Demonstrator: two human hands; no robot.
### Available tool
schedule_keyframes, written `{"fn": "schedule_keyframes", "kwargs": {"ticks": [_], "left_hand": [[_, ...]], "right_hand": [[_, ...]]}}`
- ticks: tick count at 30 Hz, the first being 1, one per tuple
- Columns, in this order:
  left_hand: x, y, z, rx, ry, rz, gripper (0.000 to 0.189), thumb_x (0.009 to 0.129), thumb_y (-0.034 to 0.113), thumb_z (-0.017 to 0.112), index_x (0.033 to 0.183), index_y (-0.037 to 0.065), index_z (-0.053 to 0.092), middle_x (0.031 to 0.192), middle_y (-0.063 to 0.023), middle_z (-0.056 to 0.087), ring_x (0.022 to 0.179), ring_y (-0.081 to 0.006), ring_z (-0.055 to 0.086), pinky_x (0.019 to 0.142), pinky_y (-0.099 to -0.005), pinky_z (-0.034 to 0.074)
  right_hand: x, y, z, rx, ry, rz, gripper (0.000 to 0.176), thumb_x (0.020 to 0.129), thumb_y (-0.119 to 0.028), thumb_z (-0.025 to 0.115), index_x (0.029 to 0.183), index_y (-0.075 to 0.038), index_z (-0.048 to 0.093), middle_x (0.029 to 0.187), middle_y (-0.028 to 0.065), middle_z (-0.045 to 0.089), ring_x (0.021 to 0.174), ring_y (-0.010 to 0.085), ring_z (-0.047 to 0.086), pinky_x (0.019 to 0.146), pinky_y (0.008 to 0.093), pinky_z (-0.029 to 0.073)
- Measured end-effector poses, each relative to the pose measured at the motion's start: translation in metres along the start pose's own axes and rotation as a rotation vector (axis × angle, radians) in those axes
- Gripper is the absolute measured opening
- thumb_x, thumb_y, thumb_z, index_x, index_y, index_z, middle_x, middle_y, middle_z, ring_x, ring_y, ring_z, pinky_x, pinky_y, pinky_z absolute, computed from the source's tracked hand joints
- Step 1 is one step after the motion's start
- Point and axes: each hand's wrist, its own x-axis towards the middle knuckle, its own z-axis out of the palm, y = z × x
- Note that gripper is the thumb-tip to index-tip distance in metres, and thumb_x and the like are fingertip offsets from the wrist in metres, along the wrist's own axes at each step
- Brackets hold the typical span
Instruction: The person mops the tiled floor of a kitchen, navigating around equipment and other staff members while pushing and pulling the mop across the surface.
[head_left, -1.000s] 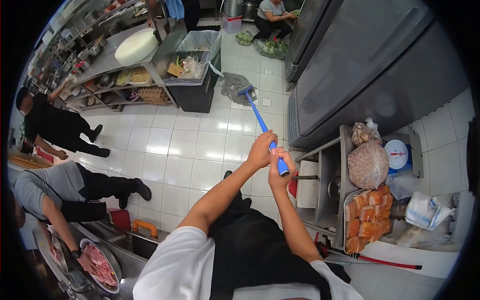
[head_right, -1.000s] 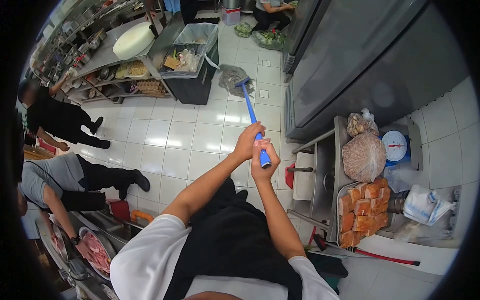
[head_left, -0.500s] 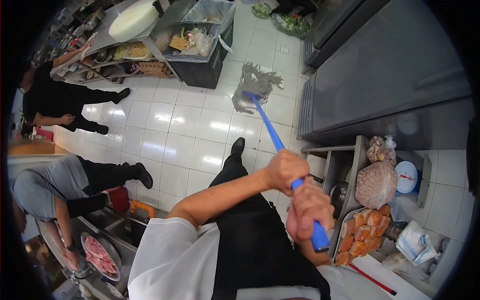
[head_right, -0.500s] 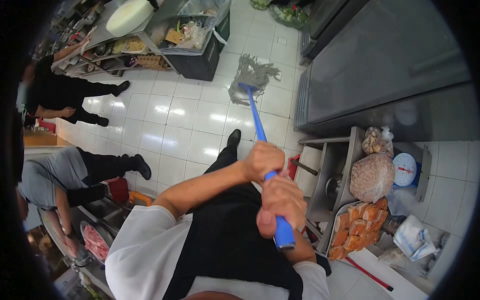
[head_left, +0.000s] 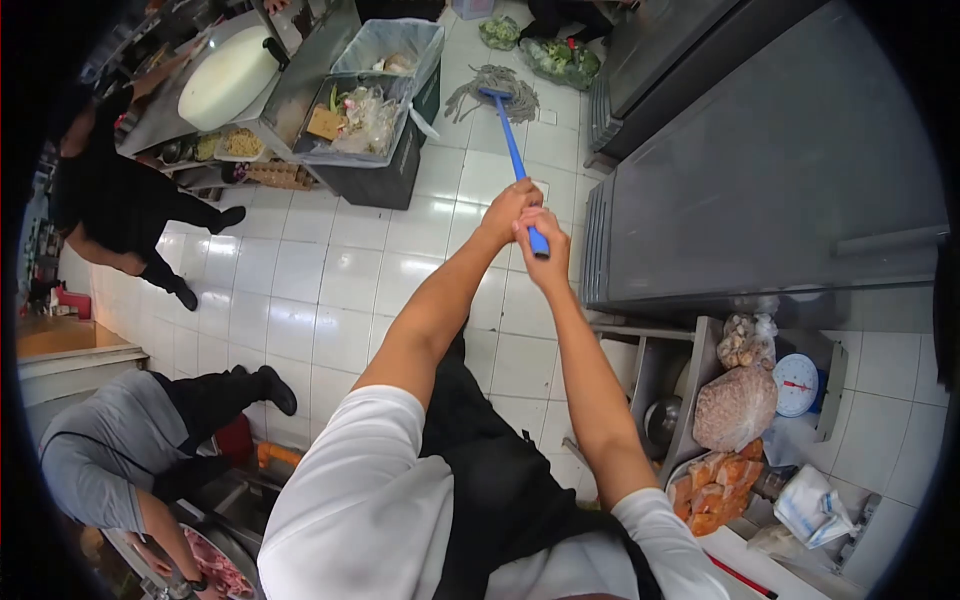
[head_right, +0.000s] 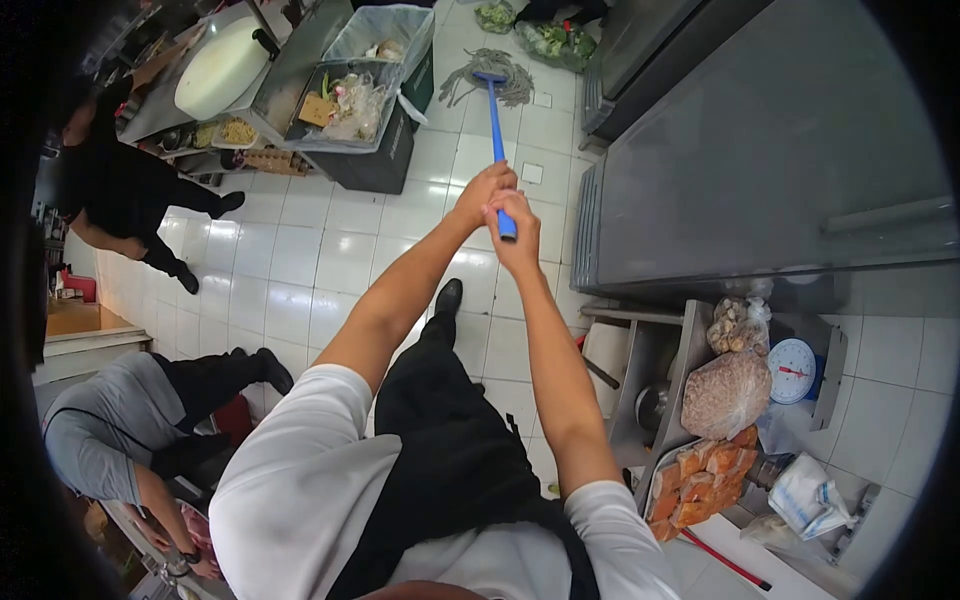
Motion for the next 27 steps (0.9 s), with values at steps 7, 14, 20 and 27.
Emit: {"fn": "schedule_keyframes", "kwargs": {"ticks": [7, 14, 20, 27], "left_hand": [[-0.051, 0.126, 0.033, -0.158, 0.152, 0.127, 0.021, 0.074, 0.020, 0.074, 0.066, 0.007, 0.061, 0.069, -0.0102, 0.062, 0.072, -0.0329, 0.063, 0.066, -0.0455, 0.052], [-0.029, 0.380, 0.005, -0.328, 0.157, 0.167, 0.031, 0.062, 0.032, 0.080, 0.065, 0.006, 0.063, 0.064, -0.0137, 0.064, 0.061, -0.0344, 0.065, 0.058, -0.0436, 0.052], [-0.065, 0.458, -0.004, -0.454, 0.158, 0.238, 0.031, 0.072, 0.023, 0.077, 0.060, 0.006, 0.054, 0.059, -0.0138, 0.058, 0.049, -0.0350, 0.059, 0.046, -0.0447, 0.046], [-0.100, 0.406, 0.005, -0.399, 0.390, 0.472, 0.025, 0.071, 0.012, 0.071, 0.061, 0.010, 0.048, 0.056, -0.0041, 0.046, 0.043, -0.0240, 0.048, 0.042, -0.0355, 0.040]], "right_hand": [[-0.070, -0.121, -0.088, -0.155, 0.035, 0.028, 0.011, 0.085, -0.004, 0.076, 0.082, 0.000, 0.066, 0.085, 0.0118, 0.071, 0.089, 0.0286, 0.070, 0.097, 0.0428, 0.048], [-0.077, -0.289, -0.253, 0.039, 0.123, 0.058, 0.010, 0.086, -0.006, 0.071, 0.080, -0.001, 0.067, 0.081, 0.0105, 0.071, 0.083, 0.0224, 0.067, 0.102, 0.0500, 0.043], [-0.090, -0.378, -0.284, 0.631, 0.134, -0.206, 0.021, 0.094, -0.016, 0.062, 0.081, -0.008, 0.048, 0.058, 0.0019, 0.049, 0.052, 0.0115, 0.050, 0.066, 0.0284, 0.050], [-0.122, -0.368, -0.217, 0.388, 0.320, -0.348, 0.026, 0.093, -0.017, 0.064, 0.076, -0.009, 0.045, 0.057, 0.0008, 0.051, 0.036, 0.0103, 0.040, 0.048, 0.0289, 0.046]]}}
